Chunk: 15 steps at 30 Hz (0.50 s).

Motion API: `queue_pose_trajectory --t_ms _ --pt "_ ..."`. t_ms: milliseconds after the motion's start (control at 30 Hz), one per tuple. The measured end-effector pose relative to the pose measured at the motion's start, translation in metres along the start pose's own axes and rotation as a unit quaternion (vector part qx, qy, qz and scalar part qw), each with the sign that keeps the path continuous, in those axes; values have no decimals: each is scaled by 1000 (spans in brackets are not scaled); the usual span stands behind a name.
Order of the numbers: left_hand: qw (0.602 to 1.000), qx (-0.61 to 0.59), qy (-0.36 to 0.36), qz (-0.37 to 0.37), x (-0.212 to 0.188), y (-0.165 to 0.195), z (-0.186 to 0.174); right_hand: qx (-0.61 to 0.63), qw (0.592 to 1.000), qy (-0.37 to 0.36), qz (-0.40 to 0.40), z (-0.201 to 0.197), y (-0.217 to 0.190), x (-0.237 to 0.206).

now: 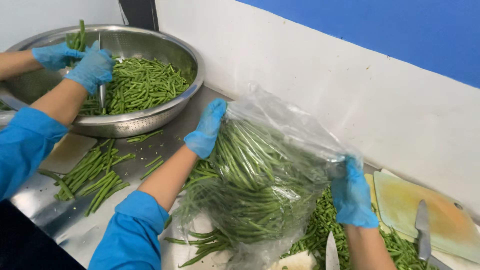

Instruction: The person, wearing blue gloves, takes handfuls of whole green beans from a bag on a stainless prep table, aligns them on a small cutting board, and cuts them into short pieces with a knife. The cut pieces are pushed onto a growing pile of cut beans beside the board, with a colander of beans nearby.

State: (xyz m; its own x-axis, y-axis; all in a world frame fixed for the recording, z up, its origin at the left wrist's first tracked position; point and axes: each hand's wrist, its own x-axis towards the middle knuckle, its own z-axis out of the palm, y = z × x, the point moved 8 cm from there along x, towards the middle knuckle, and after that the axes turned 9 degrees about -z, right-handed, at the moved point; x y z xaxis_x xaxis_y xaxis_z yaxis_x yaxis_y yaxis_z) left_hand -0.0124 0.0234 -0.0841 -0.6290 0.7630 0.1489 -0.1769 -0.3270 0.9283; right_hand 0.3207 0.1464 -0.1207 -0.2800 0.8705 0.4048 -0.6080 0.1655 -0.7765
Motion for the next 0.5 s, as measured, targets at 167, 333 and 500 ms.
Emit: queue_pose_trajectory --t_ms 167,333,500 --pt "997 26 56 55 20 38 18 86 995 33 32 12 -31 58" --pt "967 -174 8 184 38 96 41 -35 998 -51 4 44 -79 97" --pt "932 -275 -30 233 45 139 54 261 962 -77 6 81 -121 117"
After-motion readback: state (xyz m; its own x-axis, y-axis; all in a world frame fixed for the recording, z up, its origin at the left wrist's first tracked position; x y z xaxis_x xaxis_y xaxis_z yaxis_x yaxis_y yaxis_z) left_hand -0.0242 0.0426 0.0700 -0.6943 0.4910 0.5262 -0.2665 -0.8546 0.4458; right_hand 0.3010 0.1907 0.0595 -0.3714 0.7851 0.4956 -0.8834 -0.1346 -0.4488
